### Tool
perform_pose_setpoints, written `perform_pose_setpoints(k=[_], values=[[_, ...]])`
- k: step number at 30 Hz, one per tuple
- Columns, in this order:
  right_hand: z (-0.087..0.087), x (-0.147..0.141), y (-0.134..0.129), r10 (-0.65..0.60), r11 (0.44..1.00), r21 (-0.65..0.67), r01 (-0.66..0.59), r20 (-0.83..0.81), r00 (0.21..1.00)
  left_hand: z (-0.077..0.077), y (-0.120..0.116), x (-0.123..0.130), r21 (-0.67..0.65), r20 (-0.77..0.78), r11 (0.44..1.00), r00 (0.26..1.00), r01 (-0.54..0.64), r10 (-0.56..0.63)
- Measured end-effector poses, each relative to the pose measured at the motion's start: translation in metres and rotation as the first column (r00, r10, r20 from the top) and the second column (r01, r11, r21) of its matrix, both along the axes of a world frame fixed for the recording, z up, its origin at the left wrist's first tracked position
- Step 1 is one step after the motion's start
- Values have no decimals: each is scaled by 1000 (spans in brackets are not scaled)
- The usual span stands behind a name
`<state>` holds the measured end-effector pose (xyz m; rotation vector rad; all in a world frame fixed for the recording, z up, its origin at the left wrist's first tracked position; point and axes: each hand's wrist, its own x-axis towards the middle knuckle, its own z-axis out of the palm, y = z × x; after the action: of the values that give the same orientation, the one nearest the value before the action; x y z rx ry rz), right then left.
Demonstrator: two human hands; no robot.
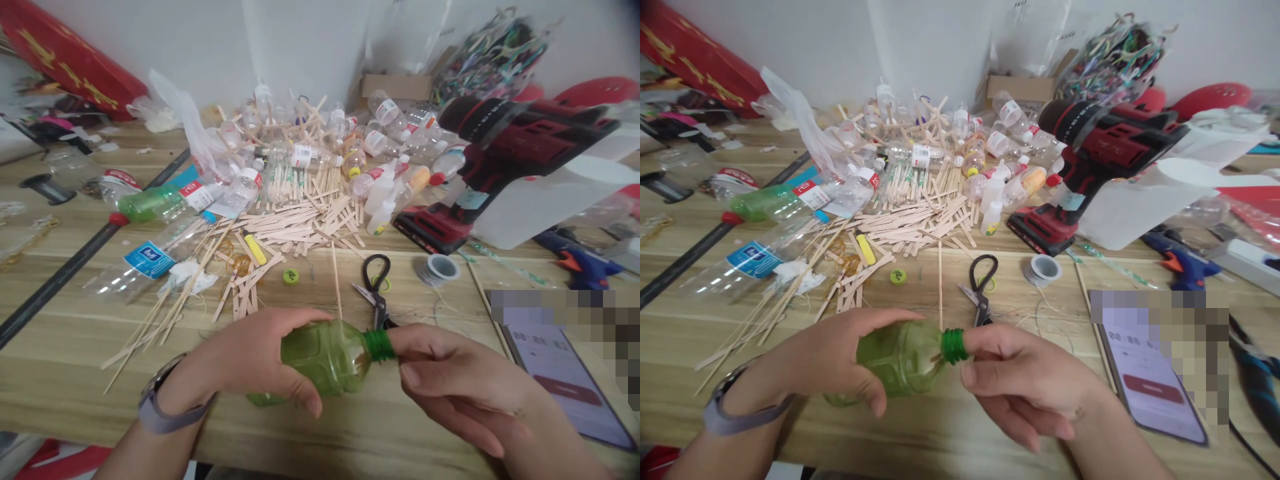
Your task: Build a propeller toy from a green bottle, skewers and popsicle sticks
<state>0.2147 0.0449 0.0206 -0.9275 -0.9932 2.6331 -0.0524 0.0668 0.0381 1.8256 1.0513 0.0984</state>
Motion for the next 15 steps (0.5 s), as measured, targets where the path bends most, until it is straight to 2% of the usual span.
perform_pose_setpoints(k=[4,9,12,15], values=[[3,2,0,-50,998,38,49,27,998,0,1,-3,8,-7,1000,1000,-6,6],[4,2,1,-48,978,208,22,120,992,-1,3,-7,7,-5,1000,1000,6,-6],[5,0,2,-104,944,328,45,166,981,1,3,-7,20,-35,999,999,-34,35],[4,-3,2,-56,950,313,-8,193,980,2,2,-4,30,-35,999,999,-39,40]])
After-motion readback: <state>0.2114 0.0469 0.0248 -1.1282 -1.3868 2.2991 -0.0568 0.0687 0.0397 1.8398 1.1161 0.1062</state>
